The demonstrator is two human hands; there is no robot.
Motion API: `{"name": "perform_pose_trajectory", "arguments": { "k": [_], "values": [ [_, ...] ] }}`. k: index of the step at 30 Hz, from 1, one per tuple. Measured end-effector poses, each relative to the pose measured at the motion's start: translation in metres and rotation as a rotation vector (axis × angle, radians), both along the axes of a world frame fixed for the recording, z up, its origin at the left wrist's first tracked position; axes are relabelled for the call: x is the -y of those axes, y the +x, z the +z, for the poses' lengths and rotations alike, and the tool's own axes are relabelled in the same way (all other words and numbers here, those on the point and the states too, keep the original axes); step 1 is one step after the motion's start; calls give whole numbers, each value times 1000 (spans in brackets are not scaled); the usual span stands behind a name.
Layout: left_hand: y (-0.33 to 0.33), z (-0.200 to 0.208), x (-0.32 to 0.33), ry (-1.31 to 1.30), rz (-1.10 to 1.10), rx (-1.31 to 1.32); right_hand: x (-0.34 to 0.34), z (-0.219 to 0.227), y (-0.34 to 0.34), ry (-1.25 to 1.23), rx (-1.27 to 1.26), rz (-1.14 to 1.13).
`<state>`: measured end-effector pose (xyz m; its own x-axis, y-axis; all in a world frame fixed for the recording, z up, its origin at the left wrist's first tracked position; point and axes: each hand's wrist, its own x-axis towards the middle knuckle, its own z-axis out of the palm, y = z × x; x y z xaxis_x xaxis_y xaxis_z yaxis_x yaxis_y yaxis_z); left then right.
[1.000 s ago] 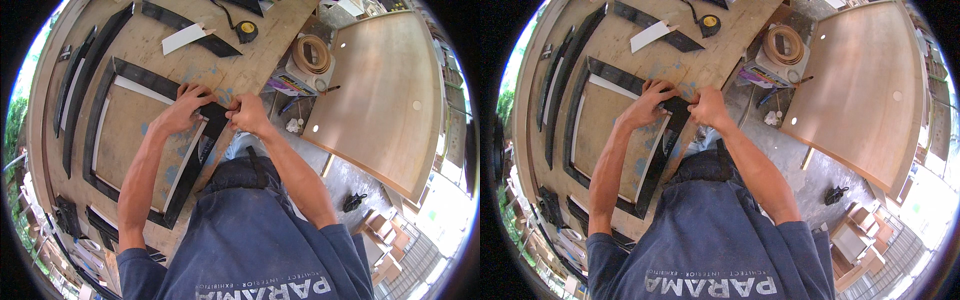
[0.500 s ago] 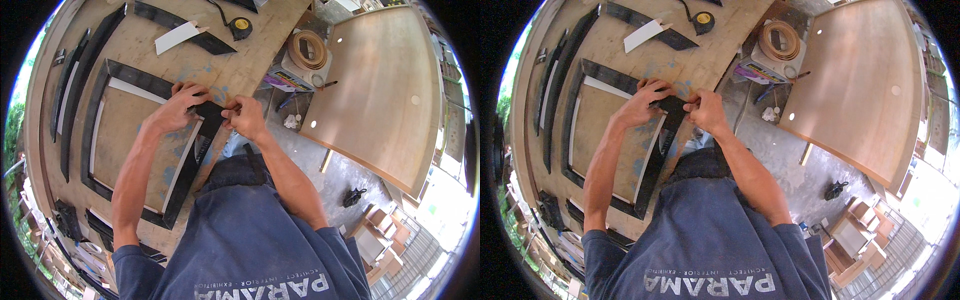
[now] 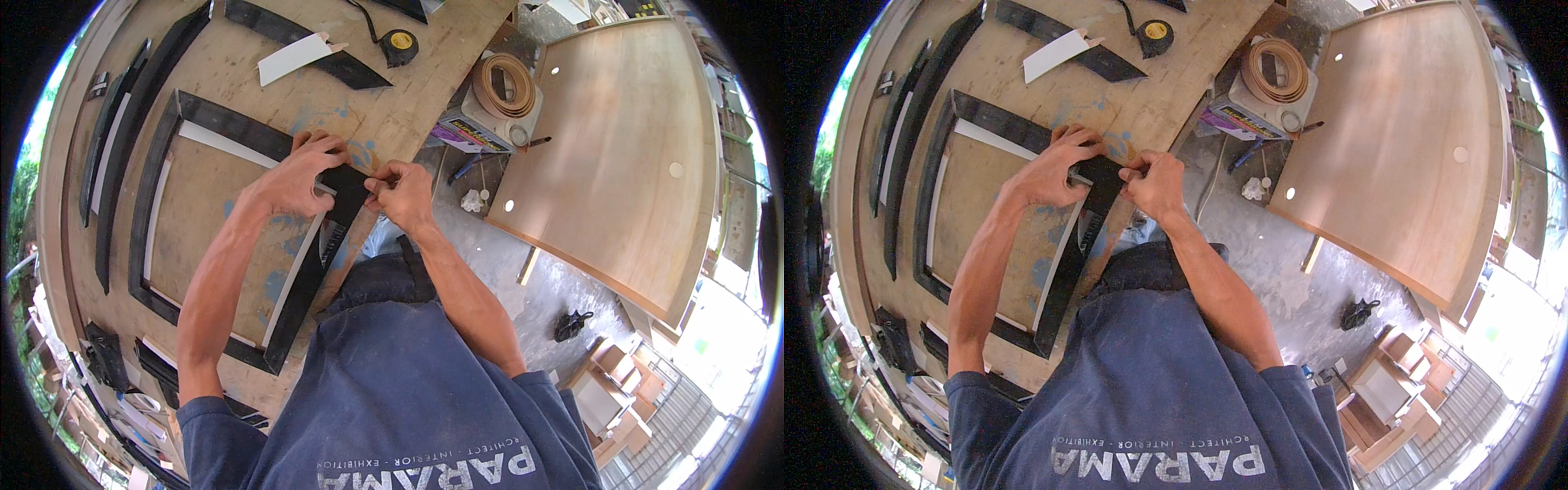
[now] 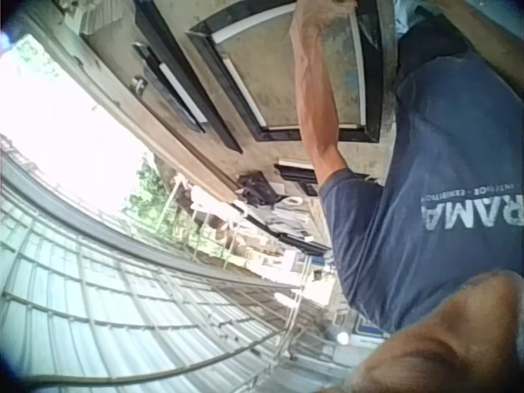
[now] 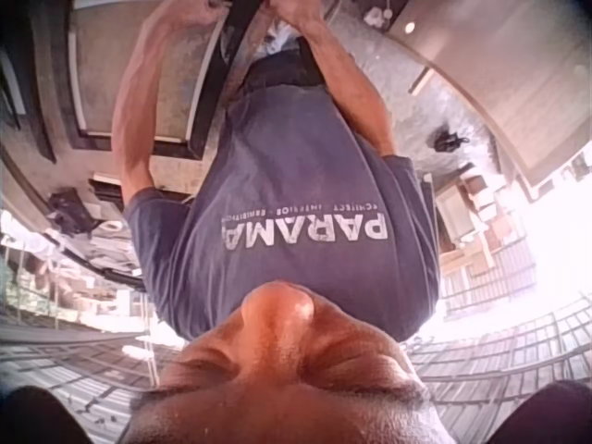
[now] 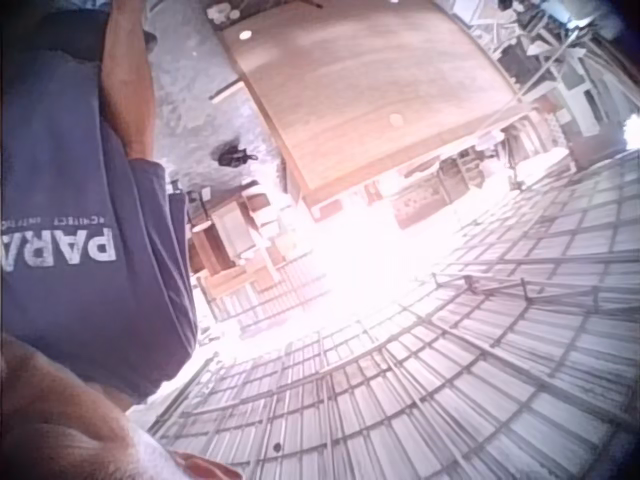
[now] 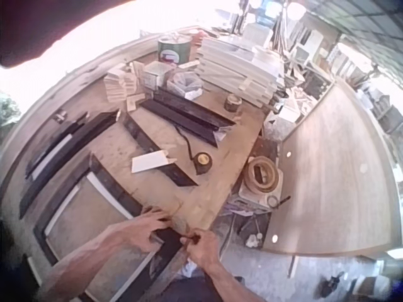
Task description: The person joins wooden frame pieces on a workbench, aligns a corner brace, and later retrieves a fastener from a tool bin in a workshop.
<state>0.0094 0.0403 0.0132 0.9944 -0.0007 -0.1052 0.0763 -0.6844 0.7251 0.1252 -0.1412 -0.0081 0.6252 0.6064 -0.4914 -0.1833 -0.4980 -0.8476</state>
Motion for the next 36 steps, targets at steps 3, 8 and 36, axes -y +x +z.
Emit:
{"name": "perform_pose_trajectory", "arguments": {
  "k": [3,8,36],
  "values": [
    [0,0,8,25,62,42,1,-4,1,22,18,11],
    [7,-13,18,45,148,-19,3,-9,2,38,38,30],
    [-7,-4,-2,-37,54,-18,7,-7,-16,62,57,-90]
  ]
}}
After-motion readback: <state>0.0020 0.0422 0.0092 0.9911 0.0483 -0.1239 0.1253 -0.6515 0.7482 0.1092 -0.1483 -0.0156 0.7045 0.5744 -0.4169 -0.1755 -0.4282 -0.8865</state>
